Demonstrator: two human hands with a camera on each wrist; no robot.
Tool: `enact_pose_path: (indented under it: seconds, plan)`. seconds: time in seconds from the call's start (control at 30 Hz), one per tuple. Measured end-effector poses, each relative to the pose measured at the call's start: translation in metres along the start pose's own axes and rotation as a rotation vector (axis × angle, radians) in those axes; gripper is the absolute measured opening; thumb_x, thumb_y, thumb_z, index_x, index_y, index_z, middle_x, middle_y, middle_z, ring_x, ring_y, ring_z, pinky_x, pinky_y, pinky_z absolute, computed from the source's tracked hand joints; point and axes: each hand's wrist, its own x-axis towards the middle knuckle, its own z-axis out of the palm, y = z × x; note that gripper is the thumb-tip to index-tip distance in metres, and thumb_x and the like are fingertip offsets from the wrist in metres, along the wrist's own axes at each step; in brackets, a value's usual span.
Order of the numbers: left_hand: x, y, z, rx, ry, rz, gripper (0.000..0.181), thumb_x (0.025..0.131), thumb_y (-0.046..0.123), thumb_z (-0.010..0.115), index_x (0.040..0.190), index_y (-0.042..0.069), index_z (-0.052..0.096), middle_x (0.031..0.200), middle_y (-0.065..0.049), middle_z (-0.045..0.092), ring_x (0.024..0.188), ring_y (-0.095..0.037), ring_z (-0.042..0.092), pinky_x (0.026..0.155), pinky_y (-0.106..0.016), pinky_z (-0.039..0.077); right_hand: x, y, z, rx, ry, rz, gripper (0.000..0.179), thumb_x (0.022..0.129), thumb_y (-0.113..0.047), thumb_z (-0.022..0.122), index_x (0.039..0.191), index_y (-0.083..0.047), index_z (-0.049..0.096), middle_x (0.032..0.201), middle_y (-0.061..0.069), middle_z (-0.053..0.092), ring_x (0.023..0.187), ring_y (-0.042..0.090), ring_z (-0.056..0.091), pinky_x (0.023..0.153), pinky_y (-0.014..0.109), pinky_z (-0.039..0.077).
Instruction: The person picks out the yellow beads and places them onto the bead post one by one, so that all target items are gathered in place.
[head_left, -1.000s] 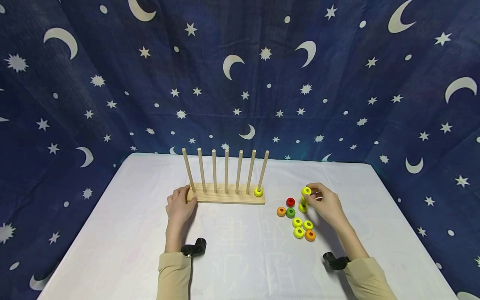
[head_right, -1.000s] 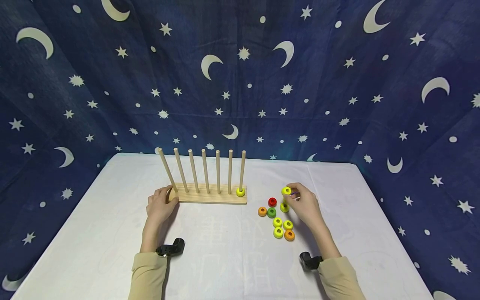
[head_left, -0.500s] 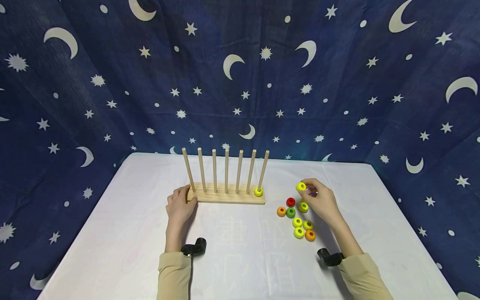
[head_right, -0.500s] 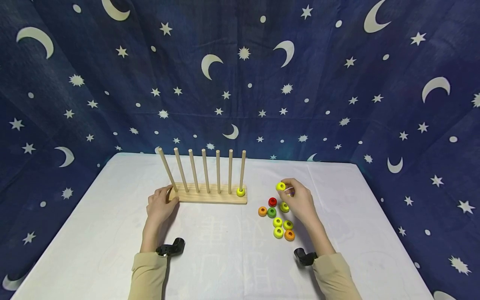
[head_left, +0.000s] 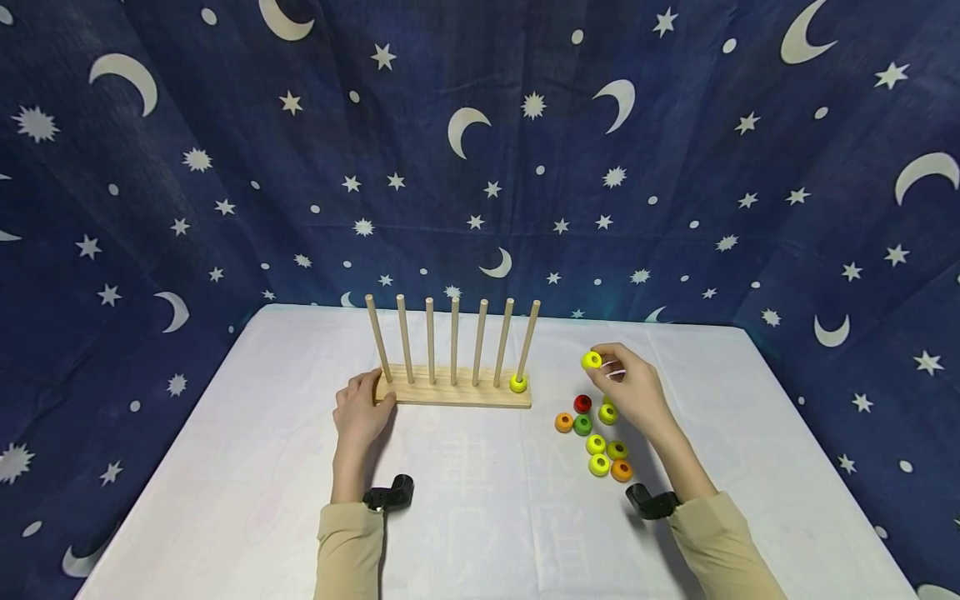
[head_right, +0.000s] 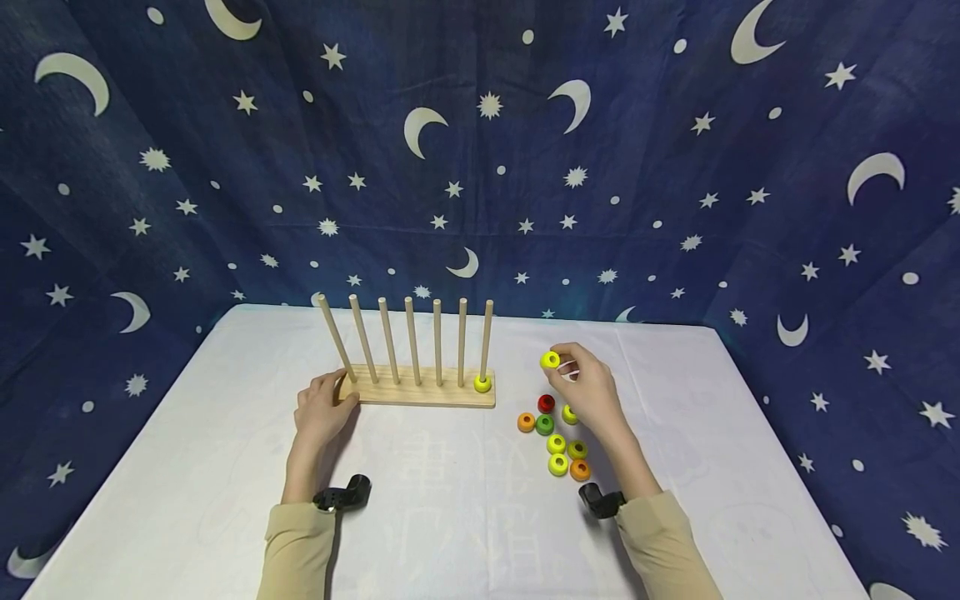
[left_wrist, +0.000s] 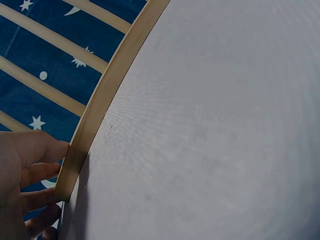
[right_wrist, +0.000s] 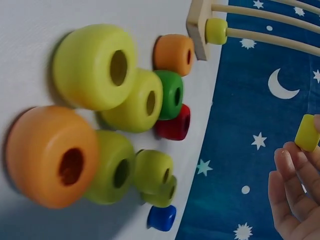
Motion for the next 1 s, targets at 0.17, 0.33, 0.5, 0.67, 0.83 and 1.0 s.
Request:
enact_pose_path:
  seconds: [0.17,0.33,0.5,0.67,0.83,1.0]
  plan:
    - [0.001,0.0,0.001,-0.002,0.001,-0.001,0.056,0.091,0.023,0.056,0.143,0.007,0.042,0.145,-0.021,0.039,0.134,-0.042,0.027,0.105,-0.06,0.023,0.006,-0.009,-0.001,0.014,0.004,-0.031,0.034,0.089,-0.017,0.064,0.122,-0.008,0.06,0.109,0.014,0.066,0.099,0.028,0.061,0.088,0.043,0.052]
    - [0.001,0.0,0.001,-0.003,0.003,0.001,0.057,0.091,0.023,0.056,0.143,0.006,0.042,0.145,-0.021,0.04,0.134,-0.042,0.027,0.105,-0.06,0.023,0.01,-0.018,-0.002,0.015,-0.004,-0.038,0.034,0.09,-0.018,0.064,0.122,-0.008,0.06,0.109,0.014,0.065,0.1,0.028,0.061,0.089,0.044,0.052]
    - [0.0,0.0,0.0,-0.003,-0.002,0.001,0.057,0.091,0.023,0.056,0.143,0.006,0.042,0.145,-0.021,0.04,0.134,-0.043,0.027,0.105,-0.061,0.023,0.014,-0.028,-0.002,0.019,-0.001,-0.054,0.034,0.089,-0.018,0.064,0.122,-0.008,0.06,0.11,0.014,0.065,0.1,0.029,0.062,0.089,0.045,0.052]
    - [0.0,0.0,-0.001,-0.004,-0.005,0.002,0.057,0.091,0.023,0.056,0.143,0.006,0.042,0.145,-0.021,0.04,0.134,-0.043,0.027,0.105,-0.061,0.023,0.018,-0.036,-0.002,0.017,0.003,-0.075,0.035,0.089,-0.019,0.065,0.122,-0.009,0.06,0.111,0.014,0.066,0.099,0.029,0.063,0.088,0.045,0.053]
    - [0.0,-0.001,-0.001,-0.004,0.001,0.005,0.056,0.091,0.022,0.056,0.143,0.006,0.043,0.145,-0.021,0.04,0.133,-0.043,0.028,0.105,-0.061,0.023,0.021,-0.042,-0.002,0.013,0.009,-0.107,0.035,0.089,-0.018,0.066,0.122,-0.008,0.06,0.111,0.014,0.066,0.098,0.028,0.064,0.087,0.044,0.053]
    - [0.0,0.0,-0.001,-0.004,0.003,0.003,0.056,0.091,0.023,0.056,0.143,0.006,0.043,0.145,-0.021,0.04,0.134,-0.042,0.028,0.105,-0.06,0.023,0.024,-0.047,-0.004,0.019,0.01,-0.136,0.035,0.089,-0.017,0.066,0.122,-0.007,0.06,0.109,0.014,0.066,0.097,0.029,0.063,0.087,0.044,0.052]
